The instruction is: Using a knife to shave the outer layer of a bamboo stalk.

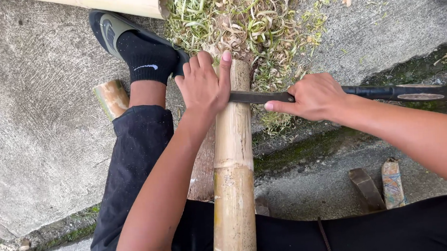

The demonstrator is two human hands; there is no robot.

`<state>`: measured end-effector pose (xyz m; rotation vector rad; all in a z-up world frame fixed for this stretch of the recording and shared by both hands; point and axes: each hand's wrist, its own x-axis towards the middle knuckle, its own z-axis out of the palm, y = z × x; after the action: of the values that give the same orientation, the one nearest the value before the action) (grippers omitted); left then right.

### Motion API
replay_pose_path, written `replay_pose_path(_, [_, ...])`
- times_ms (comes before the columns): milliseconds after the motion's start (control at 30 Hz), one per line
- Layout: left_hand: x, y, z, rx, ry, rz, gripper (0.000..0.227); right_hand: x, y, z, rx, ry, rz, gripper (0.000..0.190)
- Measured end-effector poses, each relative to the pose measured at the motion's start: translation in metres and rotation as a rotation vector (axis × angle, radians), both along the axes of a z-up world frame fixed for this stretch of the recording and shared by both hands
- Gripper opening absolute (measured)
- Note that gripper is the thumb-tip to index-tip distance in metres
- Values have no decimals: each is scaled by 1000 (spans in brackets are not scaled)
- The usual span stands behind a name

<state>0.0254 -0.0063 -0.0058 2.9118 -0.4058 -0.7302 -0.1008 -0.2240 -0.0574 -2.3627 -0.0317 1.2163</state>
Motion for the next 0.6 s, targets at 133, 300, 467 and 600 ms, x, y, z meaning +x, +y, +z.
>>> replay_pose_path(133, [-7, 6, -4, -14, -17, -7, 67, 3, -2, 22, -6, -45, -45, 89])
replay_pose_path(300, [-33, 15, 23, -82, 14, 18, 62, -15, 2, 41, 24, -18, 57, 91])
replay_pose_path(467, [-31, 14, 17, -85, -9, 28, 60, -12, 2, 31, 33, -36, 51, 91])
replay_pose_path(600, [-16, 8, 0, -103, -59, 50, 59, 3, -2, 24, 7, -50, 13, 87])
